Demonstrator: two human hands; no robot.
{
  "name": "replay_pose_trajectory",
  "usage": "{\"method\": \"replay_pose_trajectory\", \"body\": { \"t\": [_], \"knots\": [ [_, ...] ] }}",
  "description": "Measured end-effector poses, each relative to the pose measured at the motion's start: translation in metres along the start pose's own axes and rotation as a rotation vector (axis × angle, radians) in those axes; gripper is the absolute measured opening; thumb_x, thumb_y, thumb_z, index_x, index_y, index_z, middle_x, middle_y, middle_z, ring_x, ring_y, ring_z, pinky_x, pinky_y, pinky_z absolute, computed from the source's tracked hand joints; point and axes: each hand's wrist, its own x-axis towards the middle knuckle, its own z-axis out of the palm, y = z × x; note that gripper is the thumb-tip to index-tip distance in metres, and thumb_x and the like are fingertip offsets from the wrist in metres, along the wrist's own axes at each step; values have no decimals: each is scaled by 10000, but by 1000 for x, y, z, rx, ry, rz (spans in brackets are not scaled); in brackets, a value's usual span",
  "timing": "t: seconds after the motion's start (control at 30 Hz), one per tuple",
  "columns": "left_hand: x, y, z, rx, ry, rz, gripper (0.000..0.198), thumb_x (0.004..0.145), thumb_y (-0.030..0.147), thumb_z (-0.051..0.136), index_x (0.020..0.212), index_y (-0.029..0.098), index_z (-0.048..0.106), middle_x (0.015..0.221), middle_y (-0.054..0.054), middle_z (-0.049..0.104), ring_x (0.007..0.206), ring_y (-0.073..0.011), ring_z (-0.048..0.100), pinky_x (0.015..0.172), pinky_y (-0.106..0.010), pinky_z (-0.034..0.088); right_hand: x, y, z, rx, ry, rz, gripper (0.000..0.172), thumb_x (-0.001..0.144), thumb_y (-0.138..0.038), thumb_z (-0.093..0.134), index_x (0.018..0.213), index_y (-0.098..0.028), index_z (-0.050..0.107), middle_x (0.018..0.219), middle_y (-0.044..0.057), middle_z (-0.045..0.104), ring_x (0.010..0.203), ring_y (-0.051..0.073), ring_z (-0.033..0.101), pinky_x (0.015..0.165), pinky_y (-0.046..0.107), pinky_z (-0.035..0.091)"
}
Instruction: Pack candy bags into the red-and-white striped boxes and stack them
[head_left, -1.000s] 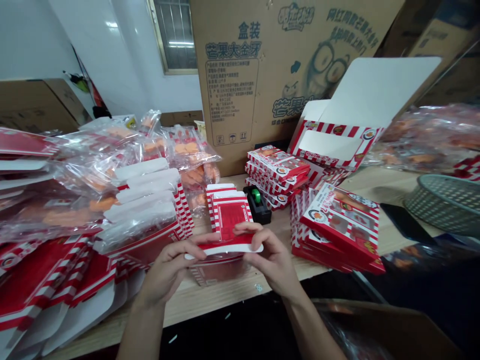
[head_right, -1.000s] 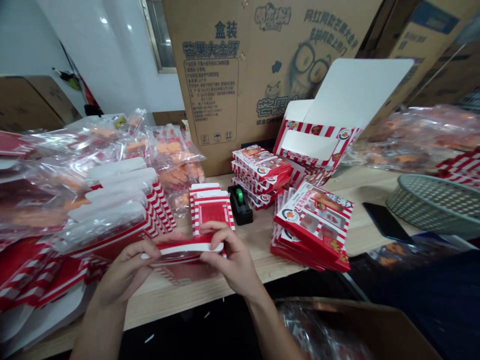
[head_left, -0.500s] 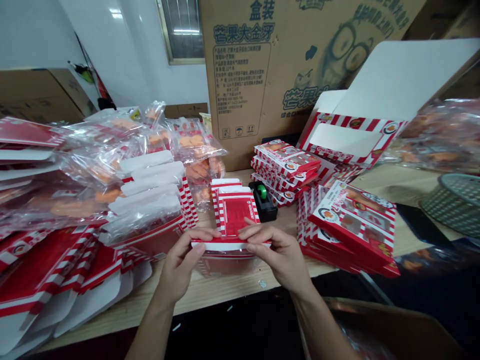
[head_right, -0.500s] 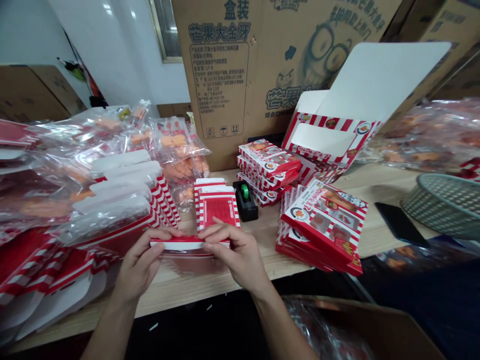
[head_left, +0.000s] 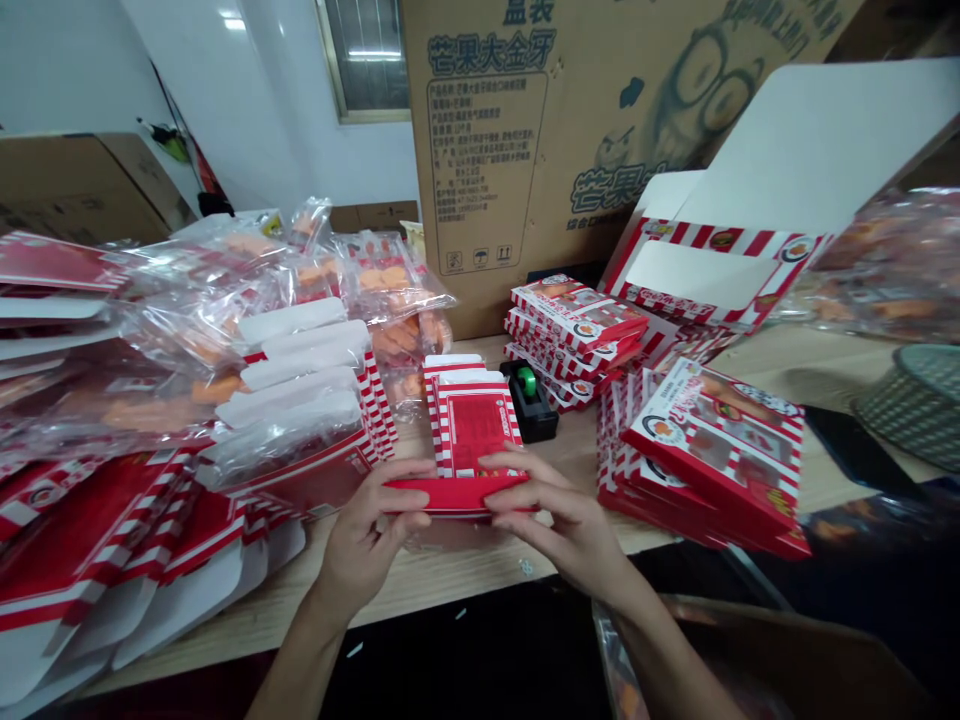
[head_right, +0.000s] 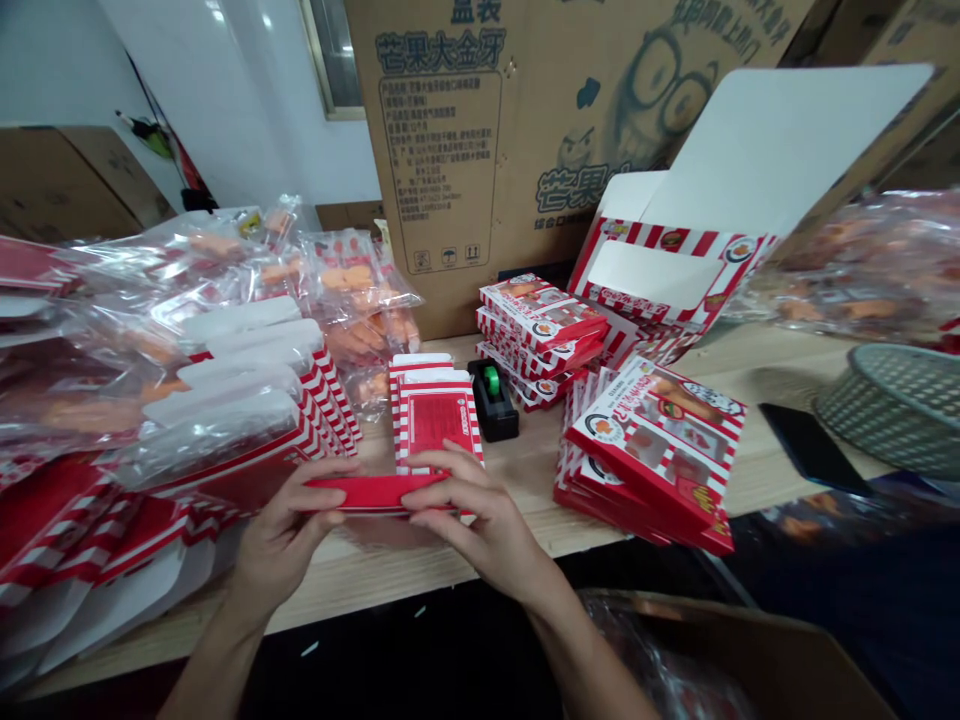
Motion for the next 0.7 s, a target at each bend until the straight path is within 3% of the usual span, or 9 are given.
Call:
{"method": "replay_pose_trajectory", "body": {
  "t": [0.1,0.17,0.23,0.3,0.37,0.43,0.53,0.6,0.7],
  "knots": [
    [-5,-4,-2,-8,-38,-1,153,799,223,636,947,253,658,1071,-70,673,972,-193,639,795,-309,530,0,11,2,176,25,76,110,792,-278,643,898,-267,672,1139,53,632,1058,201,591,914,387,470],
    [-8,-5,-3,7,-43,-29,181,807,194,621,971,255,665,1060,-69,678,964,-193,642,797,-306,532,0,28,3,282,104,100,226,795,-384,622,991,-273,637,1168,63,617,1066,211,586,910,395,467],
    [-9,-6,-1,37,-8,-54,182,807,168,608,958,249,669,1030,-57,686,952,-188,644,811,-301,527,1,52,-1,181,354,158,328,807,-454,566,1060,-249,606,1178,85,605,1076,217,574,931,404,442],
    [-10,-6,2,58,42,-69,190,804,154,601,955,252,659,994,-31,692,941,-171,644,826,-282,518,5,82,-11,-67,678,262,364,817,-455,511,1058,-196,597,1166,115,591,1091,224,546,955,415,404],
    [-12,-6,6,79,74,-80,196,808,149,588,961,257,646,986,-13,689,937,-155,643,831,-259,509,12,112,-25,-230,857,363,372,803,-439,485,1009,-150,600,1107,142,597,1087,246,517,955,443,375],
    [-15,-6,8,105,93,-85,207,811,153,584,981,259,638,1004,-14,680,952,-152,636,835,-249,503,20,137,-39,-243,858,446,333,778,-426,492,873,-136,623,944,140,636,993,264,544,893,454,401],
    [-19,-7,9,144,112,-84,235,806,165,597,1013,270,632,1005,-10,674,951,-148,632,827,-233,497,31,157,-52,-191,771,548,261,736,-399,566,671,-149,603,659,60,619,728,211,582,708,382,469],
    [-20,-7,9,157,115,-81,240,807,171,598,1018,280,629,993,0,673,934,-139,635,818,-223,495,34,160,-54,-136,722,587,258,708,-396,618,646,-147,595,602,20,600,611,161,564,609,319,469],
    [-20,-7,9,172,117,-76,230,819,172,584,1019,281,617,997,9,670,926,-126,634,816,-211,491,26,157,-49,-43,695,604,307,675,-458,636,701,-153,618,673,26,643,597,149,580,566,283,470]
  ]
}}
